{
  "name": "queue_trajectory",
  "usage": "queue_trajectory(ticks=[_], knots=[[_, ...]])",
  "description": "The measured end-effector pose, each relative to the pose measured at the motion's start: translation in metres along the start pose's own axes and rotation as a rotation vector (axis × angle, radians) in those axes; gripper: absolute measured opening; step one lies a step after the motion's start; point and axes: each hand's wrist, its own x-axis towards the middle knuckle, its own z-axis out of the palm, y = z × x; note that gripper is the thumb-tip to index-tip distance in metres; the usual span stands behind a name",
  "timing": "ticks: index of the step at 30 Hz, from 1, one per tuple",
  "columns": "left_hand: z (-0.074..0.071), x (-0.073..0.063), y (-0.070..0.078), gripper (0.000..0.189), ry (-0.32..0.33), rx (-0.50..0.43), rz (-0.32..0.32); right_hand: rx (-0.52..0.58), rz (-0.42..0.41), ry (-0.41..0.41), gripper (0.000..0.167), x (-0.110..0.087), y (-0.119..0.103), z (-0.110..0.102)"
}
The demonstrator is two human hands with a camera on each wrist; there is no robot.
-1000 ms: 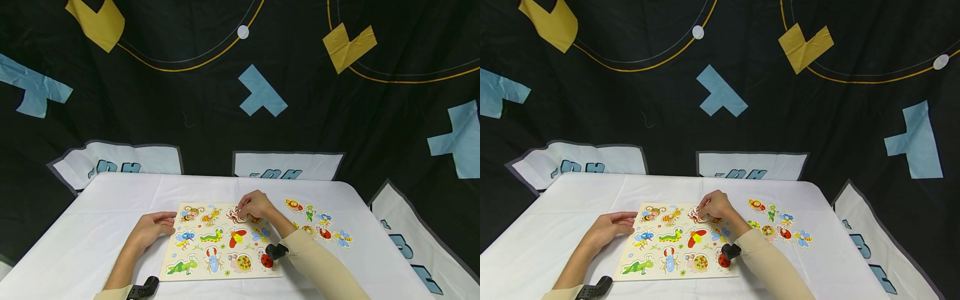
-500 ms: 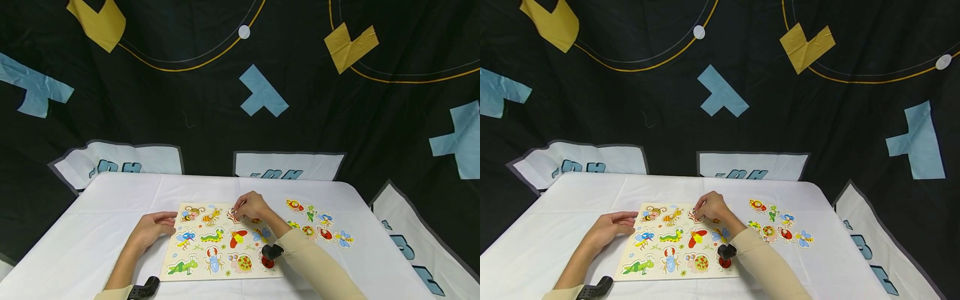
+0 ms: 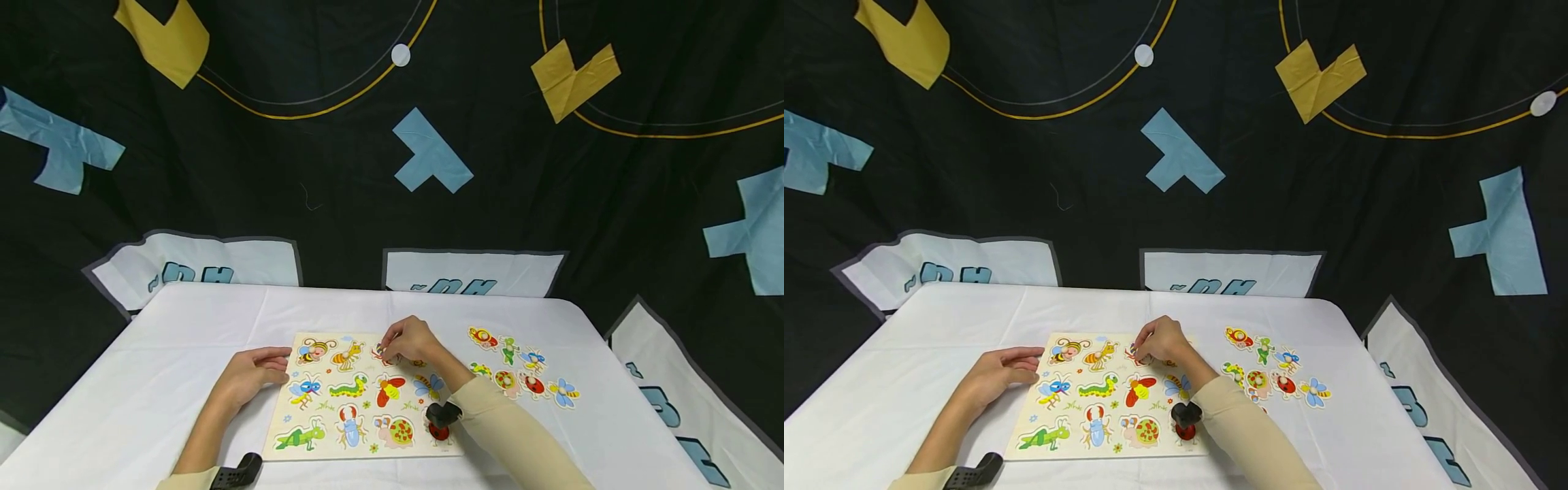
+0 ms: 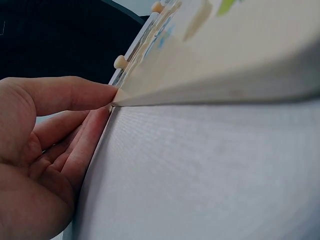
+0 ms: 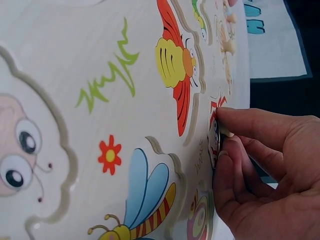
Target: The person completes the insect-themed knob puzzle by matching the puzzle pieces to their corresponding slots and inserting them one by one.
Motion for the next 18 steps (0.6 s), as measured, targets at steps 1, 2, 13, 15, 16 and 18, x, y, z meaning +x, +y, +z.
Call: queue_trajectory(ticks=[1, 2, 13, 15, 16, 18], knots=[[0.0001, 0.0, -0.0001, 0.061, 0.0, 0.0, 0.001, 0.0, 0.0, -0.001, 0.013, -0.0003, 0.0003, -0.0001], [0.0002, 0.0, -0.0003, 0.061, 0.0, 0.002, 0.002, -0.001, 0.0, -0.001, 0.012, -0.0005, 0.0006, -0.0003], [-0.0018, -0.0017, 0.001, 0.061, -0.007, 0.01, 0.006, -0.006, -0.006, -0.001, 0.012, 0.0005, 0.0037, 0.0002], [-0.0019, -0.0018, 0.0014, 0.061, -0.007, 0.012, 0.005, -0.004, 0.002, -0.001, 0.012, 0.0008, 0.0041, 0.0002], [-0.0019, -0.0018, 0.0016, 0.061, -0.007, 0.014, 0.004, -0.006, 0.0, 0.0, 0.012, 0.0011, 0.0046, 0.0002], [-0.0016, -0.0019, 0.0018, 0.061, -0.007, 0.011, 0.004, -0.009, -0.002, 0.001, 0.012, 0.0015, 0.0056, 0.0003]])
